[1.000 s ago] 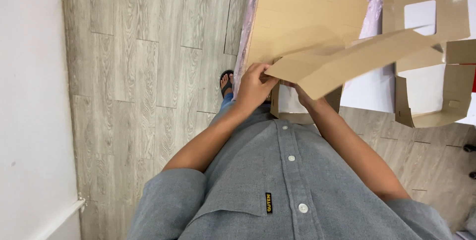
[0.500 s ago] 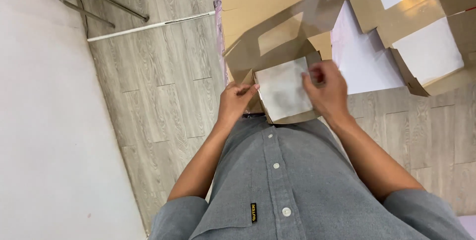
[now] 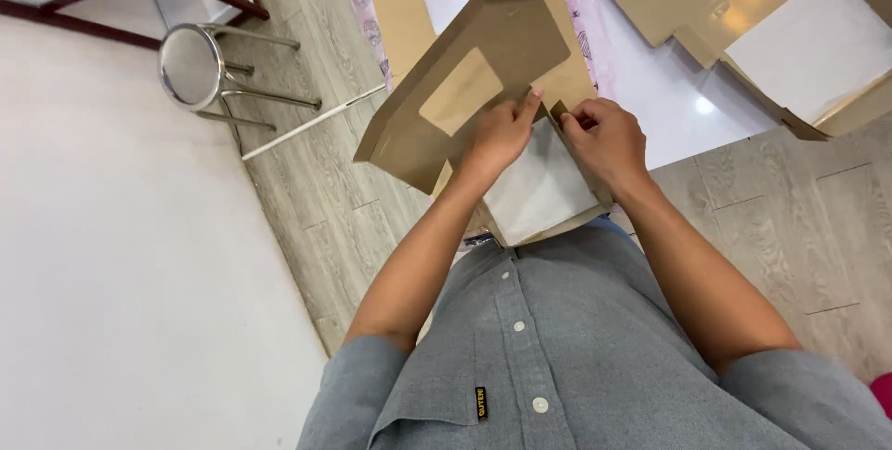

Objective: The person assembles flat cardboard boxes by folding flaps and tucking tabs into slots. They handle multiple boxes one at a time, placing each completed box on a stack. The person also briefly uses a calculator on the table.

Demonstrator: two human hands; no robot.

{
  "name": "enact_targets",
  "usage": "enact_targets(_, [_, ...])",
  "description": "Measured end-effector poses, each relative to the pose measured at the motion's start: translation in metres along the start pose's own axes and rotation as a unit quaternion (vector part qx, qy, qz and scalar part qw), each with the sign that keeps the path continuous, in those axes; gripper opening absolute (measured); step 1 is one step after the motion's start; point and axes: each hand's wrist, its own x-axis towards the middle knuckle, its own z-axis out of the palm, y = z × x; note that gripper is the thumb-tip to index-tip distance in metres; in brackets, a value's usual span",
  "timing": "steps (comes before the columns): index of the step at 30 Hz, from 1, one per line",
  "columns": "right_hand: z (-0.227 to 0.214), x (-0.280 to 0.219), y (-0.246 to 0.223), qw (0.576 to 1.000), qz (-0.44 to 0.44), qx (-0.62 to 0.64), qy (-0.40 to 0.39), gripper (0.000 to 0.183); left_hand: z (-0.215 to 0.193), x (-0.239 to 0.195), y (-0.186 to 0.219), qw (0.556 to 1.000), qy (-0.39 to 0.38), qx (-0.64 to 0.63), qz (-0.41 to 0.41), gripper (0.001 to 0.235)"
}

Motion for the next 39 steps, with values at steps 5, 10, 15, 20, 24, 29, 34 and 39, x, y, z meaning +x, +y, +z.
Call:
enact_targets(5, [-0.007, -0.006, 0.014, 0.960, 0.160, 0.230, -0.027, 0.016, 0.017, -0.004, -0.013, 0.997, -0.025, -0.054, 0.050, 0.025])
enact_targets(10, [-0.031, -0.028, -0.015, 0.885, 0.220, 0.410, -0.002, 0.011, 0.044, -0.014, -0.042, 0.996, -0.015, -0.091, 0.006, 0.035])
enact_targets(15, [-0.020, -0.036, -0.005, 0.924, 0.129, 0.360, 0.012, 0.007, 0.053, -0.011, -0.082, 0.993, 0.003, 0.094, 0.073, 0.038])
enact_targets(20, [-0.012, -0.032, 0.002, 0.973, 0.016, 0.228, -0.010, 0.006, 0.057, -0.014, -0.102, 0.996, 0.001, 0.072, 0.060, 0.037])
enact_targets(24, [-0.004, -0.030, 0.009, 0.976, 0.006, 0.218, -0.020, 0.009, 0.065, -0.016, -0.114, 0.997, -0.010, 0.055, 0.056, 0.036])
enact_targets(29, [0.009, -0.029, 0.008, 0.942, 0.069, 0.326, 0.041, 0.006, 0.076, -0.011, -0.128, 0.998, -0.012, 0.026, 0.050, 0.034])
enact_targets(34, [0.011, -0.024, 0.005, 0.926, 0.115, 0.346, 0.094, 0.010, 0.077, 0.021, -0.155, 0.998, -0.007, -0.005, 0.067, 0.033])
enact_targets(39, [0.001, -0.024, -0.004, 0.931, 0.115, 0.347, 0.014, 0.005, 0.075, 0.042, -0.204, 0.996, -0.019, -0.035, 0.083, 0.031])
